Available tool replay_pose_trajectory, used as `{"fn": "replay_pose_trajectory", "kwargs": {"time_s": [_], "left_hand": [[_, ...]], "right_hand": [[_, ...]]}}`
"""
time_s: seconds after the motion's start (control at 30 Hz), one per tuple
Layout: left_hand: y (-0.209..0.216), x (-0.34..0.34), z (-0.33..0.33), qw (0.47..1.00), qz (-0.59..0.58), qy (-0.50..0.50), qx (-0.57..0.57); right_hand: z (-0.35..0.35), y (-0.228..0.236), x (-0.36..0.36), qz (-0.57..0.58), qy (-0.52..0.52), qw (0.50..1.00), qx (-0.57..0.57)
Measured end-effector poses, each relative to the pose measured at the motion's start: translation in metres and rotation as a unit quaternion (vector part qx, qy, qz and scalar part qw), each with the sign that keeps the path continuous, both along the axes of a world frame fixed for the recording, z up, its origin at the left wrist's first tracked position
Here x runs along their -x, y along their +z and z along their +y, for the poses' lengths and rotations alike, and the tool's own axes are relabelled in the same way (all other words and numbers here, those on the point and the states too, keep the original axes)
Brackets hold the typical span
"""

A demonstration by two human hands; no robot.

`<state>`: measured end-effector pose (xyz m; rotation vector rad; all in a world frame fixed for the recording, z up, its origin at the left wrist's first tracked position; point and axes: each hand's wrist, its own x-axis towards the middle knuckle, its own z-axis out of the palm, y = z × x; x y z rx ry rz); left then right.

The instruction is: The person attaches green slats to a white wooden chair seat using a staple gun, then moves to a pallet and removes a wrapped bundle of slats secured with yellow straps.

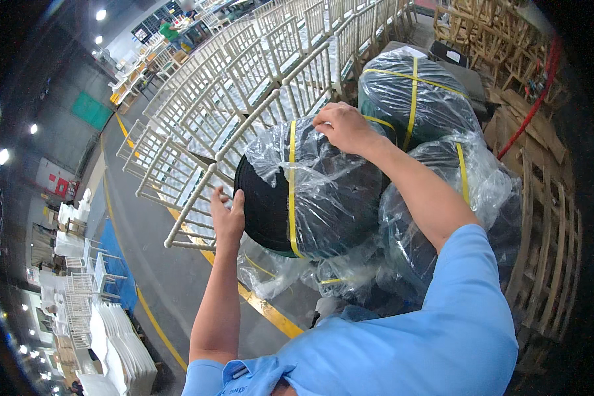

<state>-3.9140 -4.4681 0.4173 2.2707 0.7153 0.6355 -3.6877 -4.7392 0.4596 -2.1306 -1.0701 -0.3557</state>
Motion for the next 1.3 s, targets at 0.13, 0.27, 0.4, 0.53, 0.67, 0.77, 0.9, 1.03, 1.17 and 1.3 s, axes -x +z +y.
{"fn": "replay_pose_trajectory", "kwargs": {"time_s": [0.13,0.27,0.4,0.53,0.67,0.77,0.9,1.03,1.17,1.3], "left_hand": [[-0.022,-0.015,-0.018,0.909,-0.095,-0.072,0.400],[-0.034,-0.017,-0.007,0.909,-0.124,-0.079,0.391],[-0.039,-0.015,-0.010,0.891,-0.149,-0.081,0.422],[-0.047,-0.014,-0.009,0.871,-0.197,-0.083,0.442],[-0.040,-0.010,-0.045,0.874,-0.230,-0.043,0.426],[-0.048,0.000,-0.077,0.913,-0.228,0.002,0.340],[-0.044,0.000,-0.081,0.936,-0.196,-0.036,0.290],[-0.047,0.047,-0.066,0.979,-0.098,-0.103,0.144],[-0.037,0.088,-0.085,0.971,-0.077,-0.207,0.096],[-0.028,0.086,-0.091,0.976,-0.052,-0.206,0.043]], "right_hand": [[0.012,-0.002,-0.028,-0.007,-0.002,0.996,0.089],[0.036,0.006,-0.057,0.080,0.049,0.980,0.174],[0.051,0.014,-0.081,0.184,0.108,0.953,0.217],[0.064,0.002,-0.089,0.288,0.157,0.933,0.150],[0.064,-0.007,-0.094,0.298,0.167,0.934,0.107],[0.070,-0.007,-0.087,0.247,0.129,0.955,0.097],[0.048,0.002,-0.055,-0.051,-0.083,0.995,-0.017],[0.028,0.025,0.049,0.142,-0.067,0.969,-0.189],[-0.037,0.042,0.183,0.491,-0.023,0.855,-0.165],[-0.039,0.033,0.225,0.564,-0.071,0.806,-0.167]]}}
